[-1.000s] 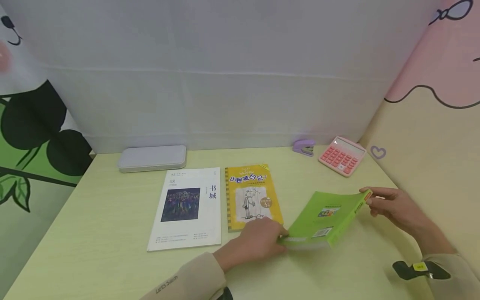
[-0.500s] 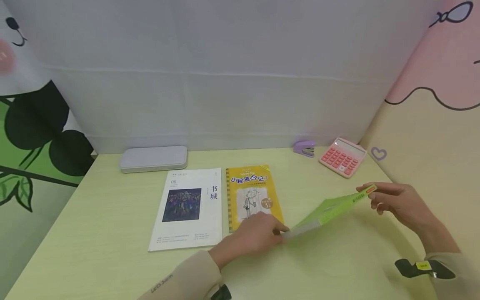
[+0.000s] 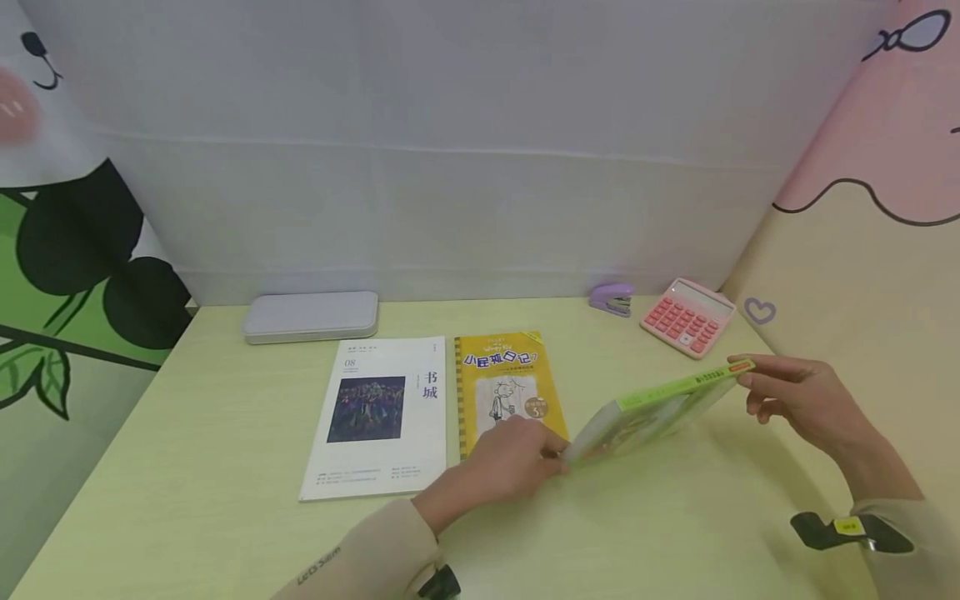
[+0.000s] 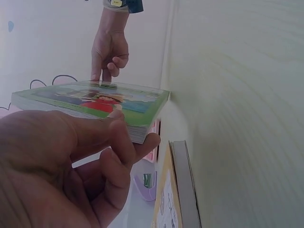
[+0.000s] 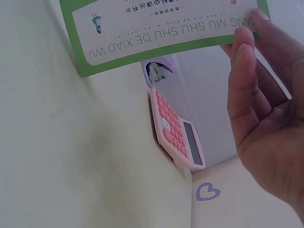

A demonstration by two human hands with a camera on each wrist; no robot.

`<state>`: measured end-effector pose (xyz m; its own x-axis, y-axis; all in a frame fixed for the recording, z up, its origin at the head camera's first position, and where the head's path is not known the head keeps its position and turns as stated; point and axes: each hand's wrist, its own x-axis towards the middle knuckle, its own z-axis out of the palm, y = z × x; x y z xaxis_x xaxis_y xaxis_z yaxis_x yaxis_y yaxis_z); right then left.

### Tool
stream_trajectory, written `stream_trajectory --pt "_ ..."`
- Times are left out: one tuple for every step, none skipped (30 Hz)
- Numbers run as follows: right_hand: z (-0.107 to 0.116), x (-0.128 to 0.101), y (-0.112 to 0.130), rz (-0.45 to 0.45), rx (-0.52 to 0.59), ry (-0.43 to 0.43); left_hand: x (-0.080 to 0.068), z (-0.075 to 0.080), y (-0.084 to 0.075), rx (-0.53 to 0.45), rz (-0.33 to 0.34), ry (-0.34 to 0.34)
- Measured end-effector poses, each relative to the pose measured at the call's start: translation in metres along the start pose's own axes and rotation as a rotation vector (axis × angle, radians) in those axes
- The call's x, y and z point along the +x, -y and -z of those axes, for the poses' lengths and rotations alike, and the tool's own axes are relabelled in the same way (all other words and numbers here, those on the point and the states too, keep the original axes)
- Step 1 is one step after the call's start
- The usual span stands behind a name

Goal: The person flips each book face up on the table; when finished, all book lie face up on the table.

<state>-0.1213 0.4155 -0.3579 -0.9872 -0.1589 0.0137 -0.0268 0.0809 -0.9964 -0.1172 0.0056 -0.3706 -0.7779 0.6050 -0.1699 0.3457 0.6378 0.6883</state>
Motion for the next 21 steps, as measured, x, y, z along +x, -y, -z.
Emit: stream_trajectory --pt "0.000 0.000 0.001 -0.004 -0.009 -0.003 0.000 0.001 0.000 -0.002 -0.002 -0.004" --pt "0.000 0.000 0.002 -0.008 -0.018 -0.007 0.000 0.001 0.000 -0.006 -0.003 -0.006" --pt "0.000 0.001 0.004 -0.013 -0.026 -0.013 -0.001 0.002 -0.001 -0.009 -0.003 -0.005" --pt "-0.001 0.001 0.005 -0.017 -0.029 -0.016 -0.001 0.003 -0.001 -0.010 -0.003 -0.004" --pt "-0.001 0.001 0.006 -0.019 -0.035 -0.018 -0.001 0.004 -0.001 -0.011 -0.004 -0.004" --pt "-0.001 0.002 0.006 -0.019 -0.036 -0.017 -0.001 0.004 -0.001 -0.010 -0.005 -0.002" --pt "-0.001 0.003 0.007 -0.021 -0.035 -0.017 -0.002 0.005 -0.001 -0.010 -0.004 -0.003" --pt "-0.001 0.003 0.007 -0.019 -0.035 -0.016 -0.002 0.006 -0.002 -0.005 -0.004 -0.005" --pt "-0.002 0.004 0.007 -0.015 -0.031 -0.017 -0.002 0.007 -0.002 -0.001 -0.005 -0.009" --pt "-0.002 0.005 0.007 -0.012 -0.028 -0.015 -0.003 0.007 -0.002 -0.002 -0.003 -0.012" --pt "-0.002 0.006 0.007 -0.007 -0.020 -0.014 -0.003 0.008 -0.002 -0.004 -0.001 -0.016" --pt "-0.002 0.007 0.007 -0.004 -0.012 -0.013 -0.003 0.009 -0.002 -0.009 0.002 -0.020" --pt "-0.002 0.008 0.007 -0.002 -0.007 -0.017 -0.003 0.010 -0.002 -0.012 0.003 -0.026" --pt "-0.002 0.009 0.007 0.000 -0.001 -0.020 -0.004 0.011 -0.002 -0.015 0.002 -0.033" --pt "-0.003 0.010 0.007 0.001 0.005 -0.019 -0.004 0.012 -0.002 -0.022 0.002 -0.039" --pt "-0.003 0.011 0.007 -0.004 0.003 -0.022 -0.004 0.014 -0.002 -0.028 0.003 -0.045" --pt "-0.004 0.012 0.008 -0.005 0.004 -0.022 -0.004 0.015 -0.001 -0.033 0.003 -0.051" --pt "-0.004 0.012 0.008 -0.007 -0.007 -0.025 -0.005 0.016 -0.001 -0.039 0.003 -0.057" --pt "-0.004 0.013 0.009 -0.012 -0.015 -0.031 -0.005 0.017 -0.001 -0.041 0.000 -0.064" --pt "-0.005 0.014 0.010 -0.014 -0.021 -0.031 -0.005 0.018 -0.001 -0.048 -0.001 -0.068" --pt "-0.006 0.015 0.011 -0.021 -0.030 -0.035 -0.005 0.019 -0.001 -0.055 0.001 -0.072"
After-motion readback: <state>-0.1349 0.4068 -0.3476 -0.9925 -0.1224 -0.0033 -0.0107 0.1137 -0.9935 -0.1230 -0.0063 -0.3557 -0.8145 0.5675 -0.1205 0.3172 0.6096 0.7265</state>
